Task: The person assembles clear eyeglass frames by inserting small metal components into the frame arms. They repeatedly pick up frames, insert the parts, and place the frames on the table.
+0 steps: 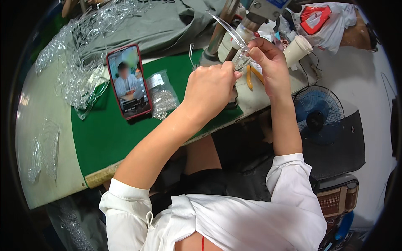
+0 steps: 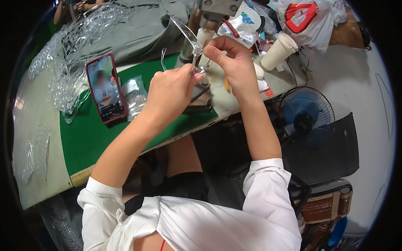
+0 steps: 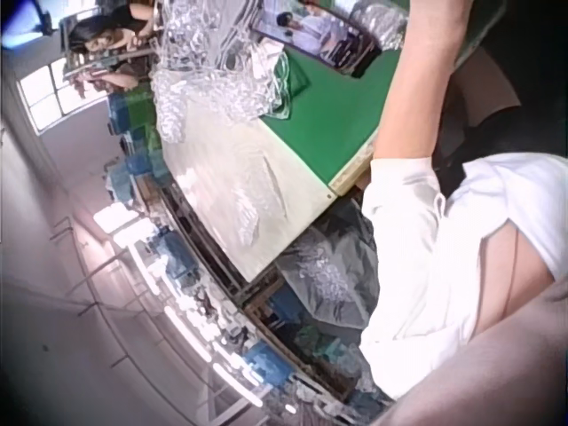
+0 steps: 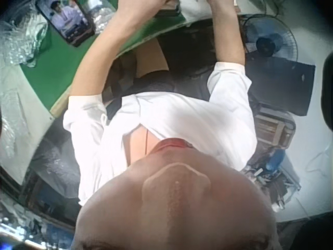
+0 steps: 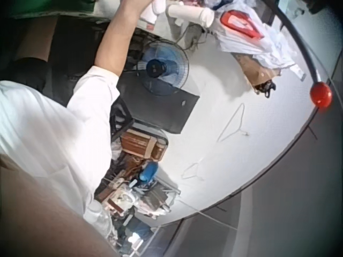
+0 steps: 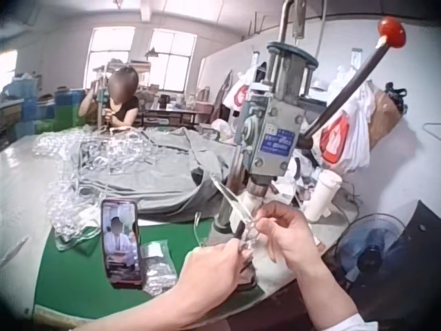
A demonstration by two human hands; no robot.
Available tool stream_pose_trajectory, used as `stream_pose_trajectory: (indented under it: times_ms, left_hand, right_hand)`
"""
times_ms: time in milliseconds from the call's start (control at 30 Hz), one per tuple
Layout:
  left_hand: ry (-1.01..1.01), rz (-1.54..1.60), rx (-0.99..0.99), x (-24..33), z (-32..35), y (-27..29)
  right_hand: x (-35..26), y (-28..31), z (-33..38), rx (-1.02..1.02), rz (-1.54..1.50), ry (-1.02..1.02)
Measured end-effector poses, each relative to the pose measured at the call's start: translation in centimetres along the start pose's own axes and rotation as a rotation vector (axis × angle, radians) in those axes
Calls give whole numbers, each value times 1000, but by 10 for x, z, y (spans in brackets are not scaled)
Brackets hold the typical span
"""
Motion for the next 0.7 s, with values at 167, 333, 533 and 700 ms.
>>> stream_pose_trajectory:
  times_ms: [167,333,533,700]
  left_hand:
    - [-7,-4,61,-1,-14,-15]
    - [7,2,86,-5,-22,-24]
    - [19,38,100,-5,-23,-26]
    - [29,66,121,-8,-20,-33]
  right_hand:
    - [12,13,-13,50,-36,-7]
    - [11,18,-23,212,69,140]
    - [-114,81,-69,-38,-448,544]
    - [-63,21,-26,283,-314,963]
Point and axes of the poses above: each hand's wrist, its own z-axis away from the middle knuckle, its own y-axis out of the back of the hand, x = y × z, the point moved 2 cm from there along -z, towards the middle knuckle, and after that the axes turned 2 degrees about x, right-handed, at the moved point
